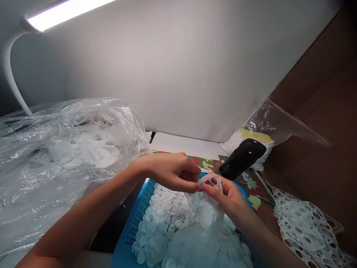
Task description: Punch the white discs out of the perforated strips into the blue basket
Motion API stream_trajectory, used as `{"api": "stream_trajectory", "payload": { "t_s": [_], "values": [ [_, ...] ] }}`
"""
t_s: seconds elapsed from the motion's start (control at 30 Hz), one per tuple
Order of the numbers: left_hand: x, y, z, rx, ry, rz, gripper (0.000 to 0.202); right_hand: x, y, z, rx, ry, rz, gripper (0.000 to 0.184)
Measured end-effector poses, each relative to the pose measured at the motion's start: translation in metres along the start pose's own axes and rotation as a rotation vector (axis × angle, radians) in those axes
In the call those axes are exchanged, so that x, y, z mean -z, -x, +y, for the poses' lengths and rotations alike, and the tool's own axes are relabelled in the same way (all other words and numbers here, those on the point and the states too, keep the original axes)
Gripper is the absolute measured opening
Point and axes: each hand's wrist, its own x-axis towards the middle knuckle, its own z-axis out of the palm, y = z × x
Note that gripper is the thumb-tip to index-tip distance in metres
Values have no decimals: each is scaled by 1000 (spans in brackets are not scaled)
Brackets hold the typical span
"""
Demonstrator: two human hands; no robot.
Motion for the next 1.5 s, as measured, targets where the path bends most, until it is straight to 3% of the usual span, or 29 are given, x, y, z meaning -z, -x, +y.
{"api": "stream_trajectory", "payload": {
  "t_s": [0.33, 0.4, 0.53, 0.67, 0.8, 1.0, 1.27, 1.5],
  "values": [
    [6, 4, -7, -42, 44, 36, 11, -1, 0, 1, 15, 28, -46, 21],
    [5, 4, -8, -41, 62, 51, 9, -2, 1, 2, 77, 38, 23, 15],
    [1, 2, -6, -53, 78, 65, 9, -6, 4, 3, 261, 160, 191, 29],
    [0, 2, -5, -47, 82, 61, 11, -6, 5, 2, 369, 377, 187, 5],
    [2, 2, -8, -25, 111, 24, 7, -4, 4, 6, 413, 352, 216, 6],
    [4, 1, -12, 41, 64, 31, 4, 2, 3, 15, 481, 228, 128, 12],
    [5, 1, -13, 102, -38, 64, 5, 3, 6, 11, 526, 299, -32, 20],
    [5, 1, -12, 117, -103, 91, 6, 6, 9, 10, 514, 262, -77, 15]
  ]
}}
